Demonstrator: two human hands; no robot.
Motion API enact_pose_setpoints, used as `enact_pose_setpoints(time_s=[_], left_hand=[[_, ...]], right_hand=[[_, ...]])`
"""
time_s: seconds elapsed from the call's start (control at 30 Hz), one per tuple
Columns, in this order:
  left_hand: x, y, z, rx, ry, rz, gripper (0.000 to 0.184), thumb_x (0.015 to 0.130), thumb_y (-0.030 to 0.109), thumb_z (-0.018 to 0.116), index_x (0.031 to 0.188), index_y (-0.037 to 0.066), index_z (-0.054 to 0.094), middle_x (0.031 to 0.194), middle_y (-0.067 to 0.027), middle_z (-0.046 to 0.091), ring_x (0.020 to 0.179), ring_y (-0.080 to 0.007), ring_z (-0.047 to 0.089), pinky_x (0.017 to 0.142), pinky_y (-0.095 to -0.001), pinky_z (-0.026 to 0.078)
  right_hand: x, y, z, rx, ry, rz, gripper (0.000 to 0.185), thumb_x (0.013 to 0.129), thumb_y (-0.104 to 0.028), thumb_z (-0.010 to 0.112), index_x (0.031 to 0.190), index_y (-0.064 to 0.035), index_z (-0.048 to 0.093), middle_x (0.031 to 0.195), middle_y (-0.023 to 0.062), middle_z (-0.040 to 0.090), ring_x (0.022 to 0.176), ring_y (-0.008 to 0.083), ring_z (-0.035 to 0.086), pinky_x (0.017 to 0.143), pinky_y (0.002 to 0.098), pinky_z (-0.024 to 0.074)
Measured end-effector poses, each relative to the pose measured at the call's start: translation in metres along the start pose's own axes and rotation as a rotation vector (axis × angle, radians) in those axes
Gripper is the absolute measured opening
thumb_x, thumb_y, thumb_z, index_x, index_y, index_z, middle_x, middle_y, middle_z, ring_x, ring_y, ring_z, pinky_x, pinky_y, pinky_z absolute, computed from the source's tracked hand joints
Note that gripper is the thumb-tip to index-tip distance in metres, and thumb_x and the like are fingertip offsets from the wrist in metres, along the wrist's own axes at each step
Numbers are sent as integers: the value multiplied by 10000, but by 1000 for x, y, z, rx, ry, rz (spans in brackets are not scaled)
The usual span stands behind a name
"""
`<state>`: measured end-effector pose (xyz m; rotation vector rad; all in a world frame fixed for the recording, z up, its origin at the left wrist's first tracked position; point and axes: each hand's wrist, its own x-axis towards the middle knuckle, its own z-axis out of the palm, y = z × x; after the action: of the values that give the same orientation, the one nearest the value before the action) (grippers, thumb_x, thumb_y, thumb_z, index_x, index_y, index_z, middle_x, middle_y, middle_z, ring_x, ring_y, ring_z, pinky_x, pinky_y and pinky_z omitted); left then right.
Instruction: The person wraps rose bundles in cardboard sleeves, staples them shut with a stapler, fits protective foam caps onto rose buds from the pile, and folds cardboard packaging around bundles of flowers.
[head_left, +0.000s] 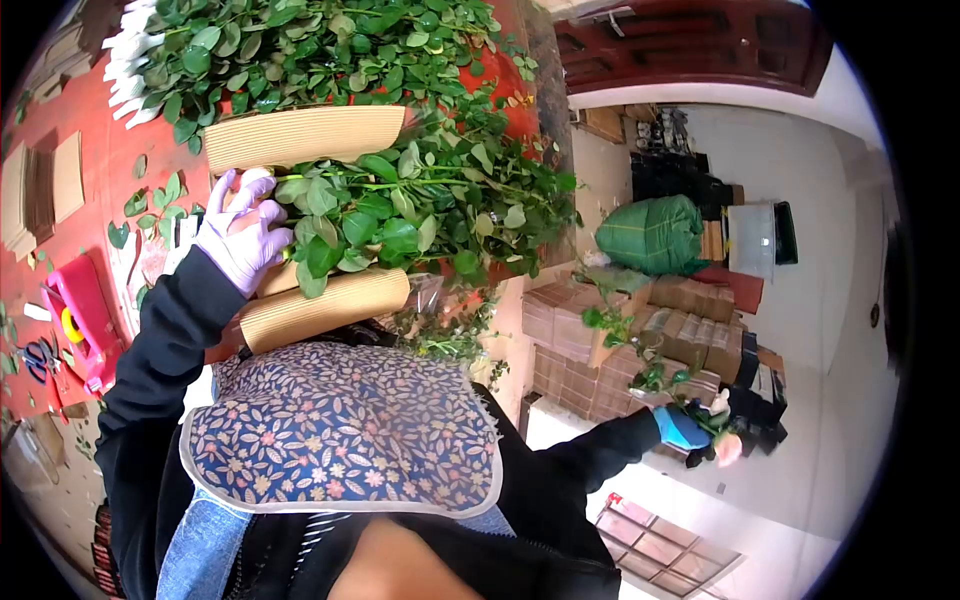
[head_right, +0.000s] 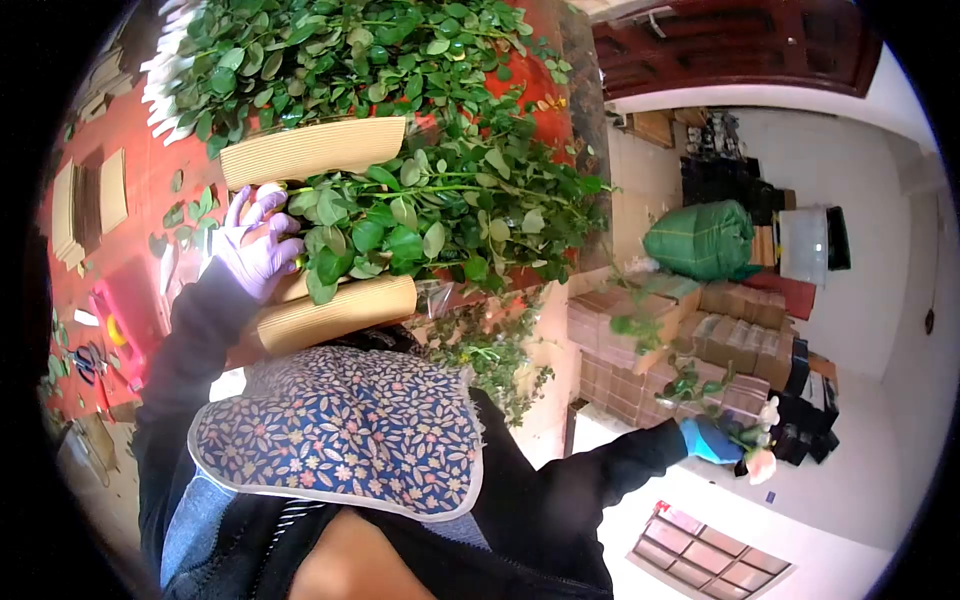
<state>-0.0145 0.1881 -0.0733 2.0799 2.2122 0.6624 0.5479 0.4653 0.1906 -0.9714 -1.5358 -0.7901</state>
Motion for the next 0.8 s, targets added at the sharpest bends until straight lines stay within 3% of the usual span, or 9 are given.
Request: enact_pose_setpoints(time_s=[0.13, 0.2, 0.27, 0.33, 0.37, 0.53, 0.6, 0.7, 0.8], left_hand=[[0, 1, -2, 39, 3, -2, 280, 628, 248, 762, 886, 195, 668, 1062, 1, 581, 1258, -301, 437, 1079, -607, 303], [-1, 0, 0, 64, 51, 28, 314, 607, 257, 771, 902, 212, 675, 1069, 11, 586, 1248, -294, 450, 1073, -603, 306], [0, 4, -3, 68, 31, 29, 353, 598, 263, 777, 933, 214, 675, 1079, 14, 590, 1244, -284, 457, 1065, -600, 315], [0, 10, -9, 39, 7, 14, 415, 603, 265, 775, 1000, 207, 671, 1087, 11, 600, 1236, -272, 471, 1053, -584, 330], [1, 11, -18, 12, 53, 38, 416, 638, 236, 752, 1042, 183, 671, 1074, -5, 610, 1197, -286, 499, 1018, -530, 381], [-21, 5, -47, -89, 94, -17, 309, 730, 54, 651, 1032, 116, 672, 944, -63, 638, 808, -246, 636, 666, -354, 522], [-26, 6, -42, -71, 108, -67, 309, 729, 49, 642, 1030, 114, 672, 917, -51, 639, 771, -238, 642, 637, -345, 520], [-18, 17, -27, -60, 141, -72, 343, 702, 47, 628, 1037, 115, 663, 845, -45, 627, 696, -224, 632, 563, -340, 500], [-16, 25, -28, -37, 50, -119, 326, 704, 39, 624, 1019, 115, 657, 769, -36, 600, 685, -223, 624, 559, -338, 486]], right_hand=[[-68, -23, 35, 306, -187, 612, 345, 966, -289, 477, 1123, -28, 638, 990, 73, 624, 908, 166, 585, 874, 307, 468], [-137, 0, 51, 54, -795, 738, 318, 952, -242, 524, 1164, -27, 624, 1016, 71, 642, 895, 162, 592, 830, 301, 476], [-201, 17, 67, -156, -1511, 460, 319, 938, -195, 571, 1205, -25, 610, 1041, 69, 661, 881, 157, 598, 785, 294, 484], [-226, -1, 118, 413, -1422, 442, 329, 948, -143, 573, 1250, -12, 585, 1045, 80, 670, 826, 138, 603, 750, 285, 490], [-213, -81, 133, 804, -1326, 588, 333, 964, -136, 550, 1266, 1, 571, 1063, 95, 676, 809, 121, 612, 752, 290, 494], [-128, -345, 124, 1419, -1674, -134, 350, 912, -234, 608, 1205, -44, 627, 823, 67, 664, 668, 205, 623, 613, 342, 470], [-137, -384, 127, 1345, -1445, -684, 319, 898, -296, 610, 1131, -82, 657, 706, 90, 623, 608, 275, 604, 562, 382, 454], [-163, -415, 138, 1148, -1521, -1065, 230, 912, -316, 564, 874, -96, 616, 640, 86, 612, 576, 298, 610, 541, 437, 461], [-187, -425, 145, 1052, -1545, -1265, 193, 890, -279, 562, 843, -95, 595, 638, 78, 617, 574, 291, 617, 541, 427, 469]])
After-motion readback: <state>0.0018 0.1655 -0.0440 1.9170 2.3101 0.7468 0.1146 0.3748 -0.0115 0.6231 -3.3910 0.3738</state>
